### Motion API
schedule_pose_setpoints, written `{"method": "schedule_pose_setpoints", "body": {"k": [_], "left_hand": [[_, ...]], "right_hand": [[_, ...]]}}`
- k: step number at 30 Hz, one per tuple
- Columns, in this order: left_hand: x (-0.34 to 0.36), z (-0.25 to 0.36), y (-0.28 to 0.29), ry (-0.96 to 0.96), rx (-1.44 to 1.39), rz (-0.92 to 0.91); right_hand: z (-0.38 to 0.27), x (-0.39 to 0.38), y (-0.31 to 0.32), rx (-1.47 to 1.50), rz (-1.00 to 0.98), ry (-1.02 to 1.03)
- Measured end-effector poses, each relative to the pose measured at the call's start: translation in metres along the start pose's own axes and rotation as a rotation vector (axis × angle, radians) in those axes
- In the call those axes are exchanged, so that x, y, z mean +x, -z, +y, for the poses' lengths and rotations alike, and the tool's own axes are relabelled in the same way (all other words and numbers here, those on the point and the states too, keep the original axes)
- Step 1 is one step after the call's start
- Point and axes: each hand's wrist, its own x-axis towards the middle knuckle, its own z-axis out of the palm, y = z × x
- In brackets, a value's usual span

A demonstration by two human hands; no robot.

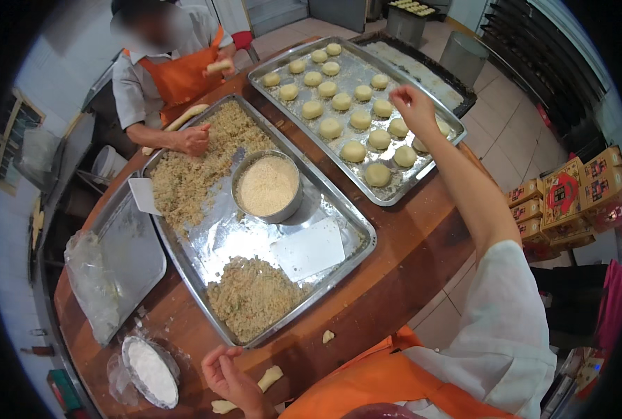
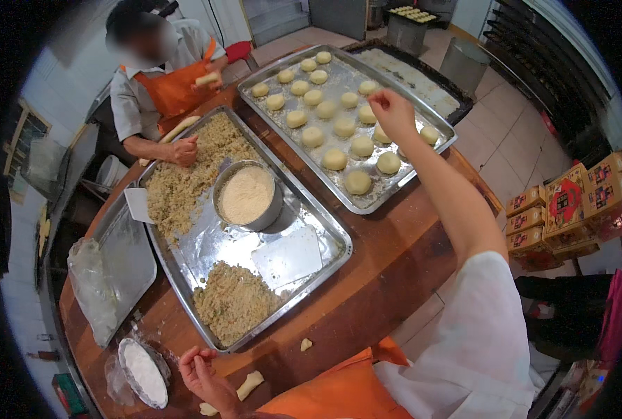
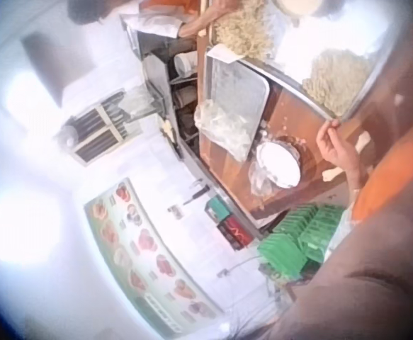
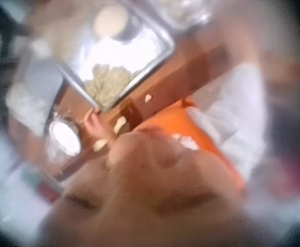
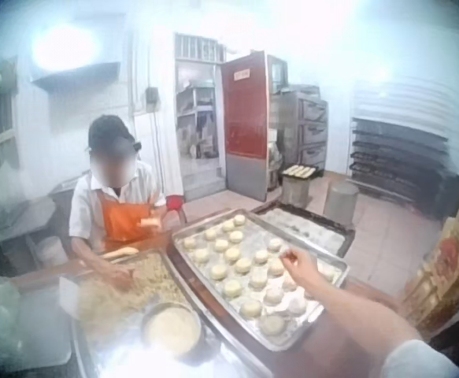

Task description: The person pinches off small pieces of dough from a roll, flattens them, adds a scoop of filling from a metal tray, and rolls the dough into balls.

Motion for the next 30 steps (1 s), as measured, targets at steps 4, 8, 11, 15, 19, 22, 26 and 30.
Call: {"method": "schedule_pose_setpoints", "body": {"k": [4, 8, 11, 15, 19, 22, 26, 30], "left_hand": [[-0.024, 0.025, 0.009, -0.059, 0.002, 0.009], [-0.049, 0.036, 0.022, -0.016, 0.004, -0.059], [-0.07, 0.036, 0.035, -0.037, -0.09, -0.128], [-0.085, 0.021, 0.068, -0.245, 0.339, -0.13], [-0.09, -0.007, 0.107, -0.485, 0.814, -0.164], [-0.098, -0.036, 0.131, -0.456, 1.031, -0.243], [-0.105, -0.059, 0.149, -0.422, 1.166, -0.348], [-0.099, -0.066, 0.152, -0.484, 1.112, -0.317]], "right_hand": [[-0.045, -0.082, 0.036, 0.112, -0.061, 0.088], [-0.089, -0.182, 0.079, 0.09, -0.204, 0.092], [-0.123, -0.242, 0.082, 0.201, -0.268, 0.146], [-0.156, -0.297, 0.06, 0.233, -0.406, 0.233], [-0.193, -0.33, 0.045, 0.239, -0.531, 0.367], [-0.21, -0.347, 0.03, 0.277, -0.61, 0.412], [-0.229, -0.365, 0.014, 0.284, -0.656, 0.53], [-0.251, -0.391, -0.018, 0.33, -0.797, 0.584]]}}
